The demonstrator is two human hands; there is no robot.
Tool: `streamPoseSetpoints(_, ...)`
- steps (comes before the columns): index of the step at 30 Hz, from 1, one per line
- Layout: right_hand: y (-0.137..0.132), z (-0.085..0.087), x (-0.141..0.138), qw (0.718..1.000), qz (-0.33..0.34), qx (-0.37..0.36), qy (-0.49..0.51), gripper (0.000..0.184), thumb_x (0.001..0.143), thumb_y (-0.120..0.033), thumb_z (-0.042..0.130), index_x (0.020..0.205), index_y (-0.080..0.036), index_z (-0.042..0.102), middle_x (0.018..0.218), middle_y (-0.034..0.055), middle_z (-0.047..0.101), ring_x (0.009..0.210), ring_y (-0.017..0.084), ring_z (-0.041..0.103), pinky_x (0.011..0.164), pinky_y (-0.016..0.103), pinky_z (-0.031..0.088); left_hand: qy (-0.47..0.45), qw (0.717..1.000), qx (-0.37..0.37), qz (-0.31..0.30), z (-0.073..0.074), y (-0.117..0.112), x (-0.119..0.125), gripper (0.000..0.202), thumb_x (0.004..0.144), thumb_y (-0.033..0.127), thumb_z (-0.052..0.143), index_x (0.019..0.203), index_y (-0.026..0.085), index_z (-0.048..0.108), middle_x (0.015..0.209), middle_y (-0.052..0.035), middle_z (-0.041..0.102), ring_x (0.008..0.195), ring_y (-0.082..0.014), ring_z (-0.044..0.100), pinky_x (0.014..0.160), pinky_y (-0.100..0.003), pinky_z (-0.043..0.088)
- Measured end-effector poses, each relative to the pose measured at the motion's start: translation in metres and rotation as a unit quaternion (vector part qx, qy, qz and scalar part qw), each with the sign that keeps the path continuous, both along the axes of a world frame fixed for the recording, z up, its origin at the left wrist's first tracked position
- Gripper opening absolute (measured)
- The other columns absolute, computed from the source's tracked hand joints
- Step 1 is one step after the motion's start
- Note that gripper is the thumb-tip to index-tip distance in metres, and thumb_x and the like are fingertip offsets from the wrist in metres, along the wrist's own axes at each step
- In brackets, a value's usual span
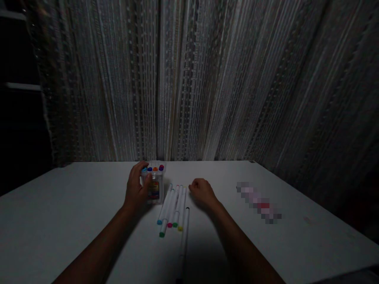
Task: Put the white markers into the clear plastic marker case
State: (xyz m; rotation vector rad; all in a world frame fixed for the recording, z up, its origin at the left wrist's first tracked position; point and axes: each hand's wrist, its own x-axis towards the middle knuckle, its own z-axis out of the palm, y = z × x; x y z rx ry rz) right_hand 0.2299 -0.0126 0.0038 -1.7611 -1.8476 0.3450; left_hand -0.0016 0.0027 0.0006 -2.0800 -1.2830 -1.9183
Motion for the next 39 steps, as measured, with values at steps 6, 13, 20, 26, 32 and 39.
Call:
streamPoseSetpoints(6, -0.023, 0.017, -0.007, 0.961, 0.112, -0.195, -0.160, 0.024, 0.065, -0.034, 0.059, 0.074, -0.014, 0.067, 0.070, 0.0089, 0.067, 0.065, 0.019, 0.061, 0.052, 0.025, 0.037, 0.003, 1.000, 0.007, -0.001, 0.000, 0.001, -0.001, 0.036, 0.086, 0.040, 0.041, 0.111, 0.017, 0.048, 0.114, -0.0108, 0.051, 0.111, -0.0249, 0.048, 0.097, -0.044, 0.038)
streamPoseSetpoints(13, -0.020, 0.009, -0.013, 0.964, 0.063, -0.163, -0.200, 0.037, 0.070, -0.035, 0.052, 0.096, -0.012, 0.066, 0.094, 0.0160, 0.069, 0.087, 0.027, 0.064, 0.063, 0.030, 0.045, -0.012, 1.000, -0.001, -0.013, -0.001, 0.001, 0.000, 0.037, 0.085, 0.042, 0.042, 0.112, 0.017, 0.048, 0.115, -0.0108, 0.050, 0.112, -0.0254, 0.047, 0.098, -0.045, 0.037)
streamPoseSetpoints(20, -0.019, 0.007, -0.010, 0.961, 0.060, -0.158, -0.220, 0.040, 0.069, -0.038, 0.056, 0.100, -0.015, 0.064, 0.097, 0.0153, 0.068, 0.091, 0.026, 0.063, 0.069, 0.031, 0.045, -0.006, 1.000, 0.001, -0.010, 0.000, 0.000, 0.001, 0.036, 0.086, 0.040, 0.042, 0.115, 0.019, 0.048, 0.117, -0.0098, 0.049, 0.113, -0.0238, 0.047, 0.099, -0.044, 0.037)
streamPoseSetpoints(26, -0.019, 0.003, -0.014, 0.966, 0.032, -0.125, -0.223, 0.035, 0.070, -0.033, 0.055, 0.097, -0.012, 0.063, 0.099, 0.0184, 0.066, 0.092, 0.028, 0.062, 0.071, 0.033, 0.044, 0.019, 1.000, 0.015, -0.010, 0.004, -0.002, 0.001, 0.029, 0.086, 0.038, 0.042, 0.105, 0.020, 0.054, 0.114, -0.0084, 0.050, 0.113, -0.0229, 0.047, 0.099, -0.043, 0.038)
streamPoseSetpoints(32, -0.006, -0.005, -0.010, 0.997, -0.007, -0.045, -0.066, 0.018, 0.075, -0.022, 0.048, 0.089, -0.014, 0.057, 0.080, 0.0093, 0.064, 0.074, 0.020, 0.060, 0.061, 0.027, 0.039, 0.012, 1.000, 0.017, 0.000, 0.002, -0.001, 0.002, 0.030, 0.086, 0.038, 0.042, 0.108, 0.019, 0.050, 0.114, -0.0095, 0.052, 0.114, -0.0234, 0.046, 0.100, -0.043, 0.037)
streamPoseSetpoints(39, 0.008, 0.055, -0.035, 0.975, 0.127, 0.139, 0.115, 0.018, 0.071, -0.014, 0.043, 0.079, -0.014, 0.060, 0.071, 0.0014, 0.058, 0.066, 0.014, 0.053, 0.060, 0.022, 0.038, 0.001, 1.000, 0.007, -0.006, 0.000, 0.001, 0.001, 0.034, 0.086, 0.037, 0.043, 0.114, 0.018, 0.046, 0.116, -0.0109, 0.051, 0.113, -0.0236, 0.047, 0.099, -0.044, 0.038)
